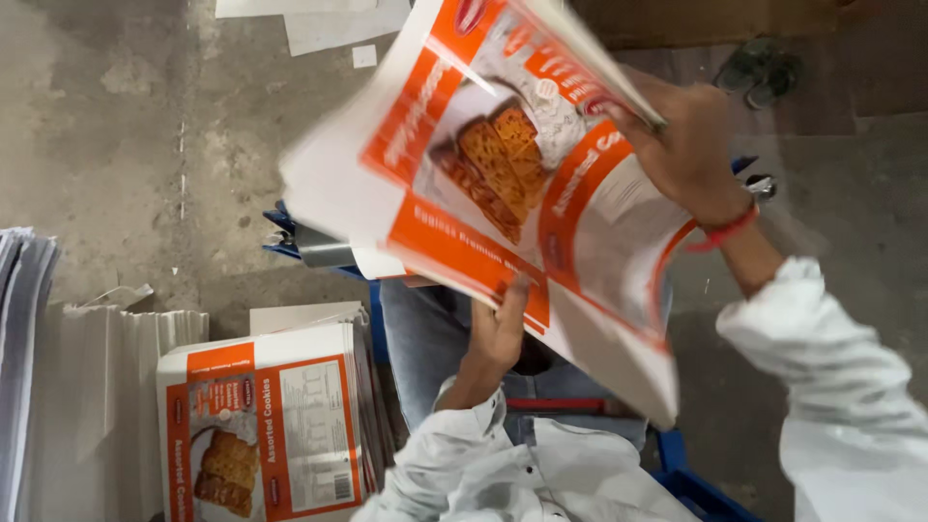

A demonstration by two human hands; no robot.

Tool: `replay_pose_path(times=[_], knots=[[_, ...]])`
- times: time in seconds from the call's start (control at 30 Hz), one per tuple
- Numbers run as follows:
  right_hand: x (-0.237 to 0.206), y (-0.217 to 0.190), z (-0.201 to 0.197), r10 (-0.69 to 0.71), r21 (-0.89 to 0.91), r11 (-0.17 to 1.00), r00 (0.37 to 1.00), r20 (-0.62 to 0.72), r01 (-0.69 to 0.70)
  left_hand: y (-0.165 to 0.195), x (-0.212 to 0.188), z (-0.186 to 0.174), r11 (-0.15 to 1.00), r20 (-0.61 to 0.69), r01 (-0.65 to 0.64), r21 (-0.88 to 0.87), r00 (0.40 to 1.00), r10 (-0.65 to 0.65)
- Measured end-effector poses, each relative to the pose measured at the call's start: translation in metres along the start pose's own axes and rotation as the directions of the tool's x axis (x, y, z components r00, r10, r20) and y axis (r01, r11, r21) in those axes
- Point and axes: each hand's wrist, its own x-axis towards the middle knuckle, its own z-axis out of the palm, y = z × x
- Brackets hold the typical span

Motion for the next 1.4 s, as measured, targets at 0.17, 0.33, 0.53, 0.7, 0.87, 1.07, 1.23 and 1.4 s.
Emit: replay_pose_path(times=[0.17, 0.33, 0.53, 0.7, 0.87, 1.07, 1.23, 1.4], knots=[[-0.086, -0.034, 0.015, 0.625, 0.944, 0.299, 0.776, -0.085, -0.138, 0.090, 0.027, 0.054, 0.628, 0.082, -0.502, 0.594, 0.815, 0.574], [-0.159, -0.074, 0.035, 0.865, 0.865, 0.202, 0.498, 0.061, -0.458, 0.102, 0.092, 0.083, 0.426, 0.075, -0.139, 0.894, 0.984, 0.164], [-0.167, -0.110, 0.004, 0.929, 0.887, 0.075, 0.355, 0.104, -0.455, 0.045, 0.190, 0.008, 0.278, -0.249, 0.191, 0.942, 0.949, 0.194], [-0.162, -0.115, 0.004, 0.872, 0.878, 0.163, 0.482, 0.086, -0.451, 0.031, 0.206, -0.035, 0.424, -0.292, 0.208, 0.882, 0.945, 0.144], [-0.185, -0.071, 0.005, 0.838, 0.913, 0.200, 0.545, 0.029, -0.357, 0.067, 0.154, -0.151, 0.930, -0.083, 0.063, 0.362, 0.996, -0.035], [-0.244, 0.025, -0.026, 0.720, 0.845, 0.435, 0.683, -0.119, -0.312, 0.071, 0.093, -0.196, 0.984, -0.043, -0.171, 0.055, 0.984, 0.173], [-0.308, 0.084, -0.008, 0.654, 0.906, 0.336, 0.756, -0.028, -0.257, 0.033, 0.077, -0.230, 0.993, 0.092, -0.120, -0.010, 0.989, 0.120], [-0.329, 0.055, 0.038, 0.758, 0.702, 0.290, 0.604, 0.246, -0.650, -0.018, 0.070, -0.225, 0.990, 0.194, 0.019, 0.140, 0.980, -0.046]])
